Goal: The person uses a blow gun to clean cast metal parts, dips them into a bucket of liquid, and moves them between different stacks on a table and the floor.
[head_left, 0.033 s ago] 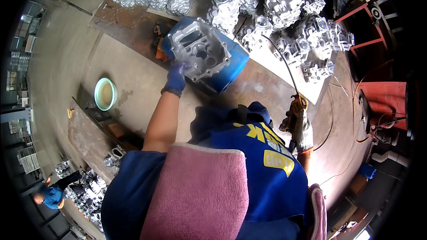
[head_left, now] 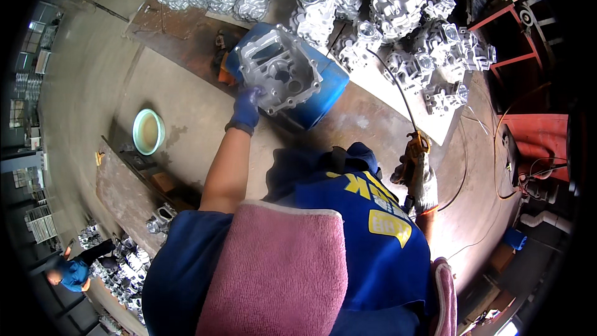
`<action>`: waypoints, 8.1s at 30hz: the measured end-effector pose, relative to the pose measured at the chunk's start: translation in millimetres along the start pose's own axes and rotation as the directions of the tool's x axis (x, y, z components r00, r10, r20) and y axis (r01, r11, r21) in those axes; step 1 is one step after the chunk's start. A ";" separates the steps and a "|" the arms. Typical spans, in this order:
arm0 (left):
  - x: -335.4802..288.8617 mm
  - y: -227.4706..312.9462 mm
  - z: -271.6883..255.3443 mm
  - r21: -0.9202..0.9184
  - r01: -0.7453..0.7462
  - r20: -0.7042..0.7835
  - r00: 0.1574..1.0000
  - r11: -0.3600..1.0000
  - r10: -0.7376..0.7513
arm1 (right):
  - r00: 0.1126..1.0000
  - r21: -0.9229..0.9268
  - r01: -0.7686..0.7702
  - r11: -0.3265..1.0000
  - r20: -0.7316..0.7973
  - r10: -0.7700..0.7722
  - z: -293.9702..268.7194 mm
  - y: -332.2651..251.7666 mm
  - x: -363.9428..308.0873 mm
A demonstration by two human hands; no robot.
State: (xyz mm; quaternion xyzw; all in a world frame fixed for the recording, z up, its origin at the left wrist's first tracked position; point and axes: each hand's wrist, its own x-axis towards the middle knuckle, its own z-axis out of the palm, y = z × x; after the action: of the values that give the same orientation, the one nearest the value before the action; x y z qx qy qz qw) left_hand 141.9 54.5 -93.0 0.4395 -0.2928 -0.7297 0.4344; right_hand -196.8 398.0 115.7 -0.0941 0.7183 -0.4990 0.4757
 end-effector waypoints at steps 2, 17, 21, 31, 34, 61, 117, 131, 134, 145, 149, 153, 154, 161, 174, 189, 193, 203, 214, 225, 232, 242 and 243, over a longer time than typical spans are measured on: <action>-15.9 25.0 19.9 -0.058 -0.007 -0.037 0.999 0.998 0.005 | 1.000 0.013 -0.025 1.000 -0.005 0.025 5.3 -0.3 -3.2; -62.0 158.5 39.7 0.639 -0.267 0.014 0.942 0.722 0.337 | 0.997 -0.079 0.070 0.994 0.030 -0.068 39.3 -14.6 30.3; -77.7 167.0 23.9 0.671 -0.254 -0.048 0.923 0.696 0.382 | 0.878 -0.334 0.359 0.871 0.436 -0.195 55.3 -26.2 22.5; -206.9 162.3 -90.0 0.320 -0.351 -0.320 0.834 0.880 0.450 | 0.751 -0.178 -0.084 0.980 0.636 0.180 86.1 -40.3 60.3; -251.3 153.4 -120.7 0.503 -0.168 -0.563 0.681 0.848 0.469 | 0.715 -0.220 -0.031 0.975 0.677 0.176 110.2 -34.2 64.2; -384.5 149.0 -506.1 0.742 0.610 -0.642 0.529 0.277 0.556 | 0.272 -0.538 -0.134 0.832 0.788 0.553 650.0 27.3 -17.2; 211.3 295.0 -1169.0 0.632 0.736 -0.775 0.607 0.243 0.176 | 0.454 -0.602 -0.505 0.618 0.423 0.784 1303.1 285.9 140.7; 290.4 246.6 -1154.4 0.665 0.721 -0.726 0.685 -0.195 0.055 | 0.492 -0.800 -0.242 0.549 0.386 0.780 1321.7 348.8 197.2; 298.7 229.4 -1158.7 0.668 0.705 -0.720 0.693 -0.237 0.033 | 0.474 -0.816 -0.252 0.520 0.364 0.802 1321.8 375.1 210.8; 317.0 190.0 -1165.6 0.659 0.711 -0.742 0.668 -0.246 -0.058 | 0.519 -0.894 0.093 0.438 0.419 0.745 1314.4 422.0 235.2; 326.0 207.0 -1151.3 0.649 0.734 -0.757 0.648 -0.200 -0.080 | 0.525 -0.902 0.047 0.429 0.388 0.758 1320.5 439.7 243.2; 326.2 202.4 -1158.5 0.655 0.730 -0.754 0.650 -0.196 -0.100 | 0.538 -0.899 0.202 0.388 0.433 0.723 1337.9 450.2 234.7; 326.9 200.0 -1162.0 0.658 0.727 -0.750 0.654 -0.195 -0.097 | 0.536 -0.866 0.263 0.426 0.498 0.682 1339.9 453.4 231.6; 332.2 201.4 -1163.7 0.679 0.718 -0.733 0.674 -0.154 -0.088 | 0.498 -0.882 0.064 0.467 0.433 0.751 1359.9 458.4 220.5; 329.9 182.4 -1201.0 0.703 0.687 -0.711 0.686 -0.185 -0.153 | 0.453 -0.935 0.003 0.354 0.317 0.833 1372.7 418.2 202.8; 315.0 199.6 -1208.9 0.690 0.699 -0.657 0.714 0.188 -0.244 | 0.597 -0.824 0.201 0.529 0.532 0.601 1355.9 465.1 203.9; 292.6 177.8 -1249.1 0.865 0.485 -0.483 0.874 0.134 -0.045 | 0.503 -0.826 0.411 0.386 0.558 0.660 1365.6 438.8 196.2; 253.6 145.5 -1240.1 0.635 0.738 -0.751 0.659 0.227 -0.039 | 0.541 -0.840 0.441 0.318 0.531 0.652 1314.3 427.4 196.0; 203.9 219.1 -1185.8 0.737 0.618 -0.649 0.760 0.272 0.033 | 0.500 -0.940 0.133 0.314 0.337 0.798 1282.7 296.1 164.0; 135.5 267.8 -1085.2 0.905 0.214 -0.273 0.955 -0.367 -0.117 | 0.509 -0.906 0.193 0.376 0.420 0.752 1251.9 242.5 128.4; 136.4 285.2 -1059.1 0.914 0.369 -0.396 0.902 -0.170 -0.172 | 0.508 -0.882 0.166 0.441 0.459 0.729 1248.2 234.4 123.6; 140.9 306.4 -1049.0 0.844 0.536 -0.517 0.801 -0.022 -0.302 | 0.546 -0.865 0.168 0.473 0.482 0.686 1231.1 239.2 124.9; 135.7 293.0 -1056.8 0.646 0.647 -0.587 0.760 0.405 -0.278 | 0.553 -0.852 0.193 0.486 0.504 0.664 1228.2 244.6 126.0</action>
State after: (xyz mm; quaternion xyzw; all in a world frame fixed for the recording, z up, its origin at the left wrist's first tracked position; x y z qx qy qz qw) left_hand 1166.7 -246.7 -375.8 0.7880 -0.3672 -0.4942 -0.0002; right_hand 774.0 -330.9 -216.6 -0.4059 0.5735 0.0949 0.7052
